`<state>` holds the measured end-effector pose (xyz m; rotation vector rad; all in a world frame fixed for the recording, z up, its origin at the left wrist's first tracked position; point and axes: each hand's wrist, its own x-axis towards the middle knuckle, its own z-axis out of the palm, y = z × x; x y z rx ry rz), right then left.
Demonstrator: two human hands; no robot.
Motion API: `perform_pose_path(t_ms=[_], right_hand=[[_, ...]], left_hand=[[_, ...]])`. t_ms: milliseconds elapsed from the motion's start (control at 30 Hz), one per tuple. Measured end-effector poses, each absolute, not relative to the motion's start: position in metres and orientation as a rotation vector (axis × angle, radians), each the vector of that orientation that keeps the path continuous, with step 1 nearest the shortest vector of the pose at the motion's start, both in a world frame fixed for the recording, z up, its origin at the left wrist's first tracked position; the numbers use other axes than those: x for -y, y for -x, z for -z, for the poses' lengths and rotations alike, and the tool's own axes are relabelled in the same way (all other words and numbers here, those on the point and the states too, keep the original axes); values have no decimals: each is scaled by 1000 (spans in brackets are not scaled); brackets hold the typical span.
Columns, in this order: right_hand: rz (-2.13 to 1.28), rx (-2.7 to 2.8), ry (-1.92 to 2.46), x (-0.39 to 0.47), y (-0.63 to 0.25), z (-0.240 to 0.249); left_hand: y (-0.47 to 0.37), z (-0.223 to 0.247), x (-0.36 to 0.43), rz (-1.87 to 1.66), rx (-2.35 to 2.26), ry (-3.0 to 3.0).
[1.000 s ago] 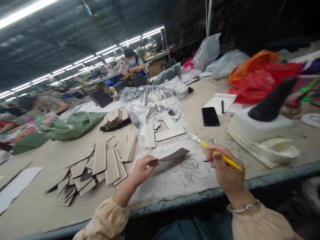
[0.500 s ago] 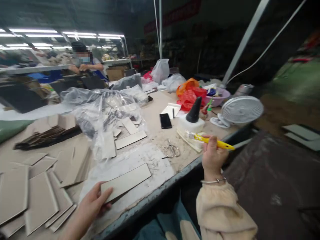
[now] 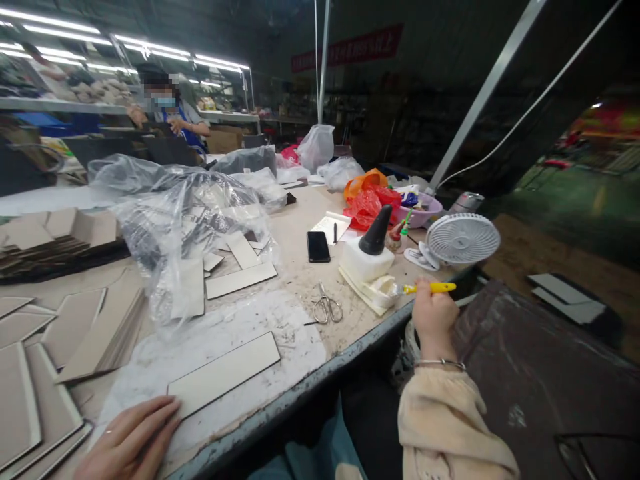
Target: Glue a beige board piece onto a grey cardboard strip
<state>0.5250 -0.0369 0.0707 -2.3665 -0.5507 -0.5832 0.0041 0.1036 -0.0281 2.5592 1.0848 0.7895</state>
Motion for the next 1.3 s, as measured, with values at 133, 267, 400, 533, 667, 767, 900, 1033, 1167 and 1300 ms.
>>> perform_pose_path(t_ms=[133, 267, 400, 533, 667, 767, 900, 1033, 1167, 1300], right_hand=[[518, 567, 2480, 21, -537, -56], [442, 631, 2503, 12, -543, -47], [449, 606, 2509, 13, -543, -49], [475, 551, 2480, 19, -539, -58], [493, 532, 2409, 25, -537, -60], [529, 505, 2346, 31, -538, -57], [574, 502, 2412, 42, -537, -55], [664, 490, 2402, 49, -532, -59], [640, 473, 2320, 46, -530, -63], [507, 518, 2370, 45, -525, -73]], left_hand=[[-2, 31, -109, -812, -984, -2783], [-1, 27, -110, -810, -960, -2872], [-3, 23, -108, -804, -929, -2905], [-7, 17, -106, -834, -904, -2904], [-13, 11, -103, -850, -941, -2902], [-17, 5, -102, -879, -937, -2898], [-21, -1, -100, -915, -914, -2904], [-22, -2, -98, -958, -883, -2892], [-20, 3, -100, -953, -889, -2851], [-19, 6, -95, -949, -942, -2805]])
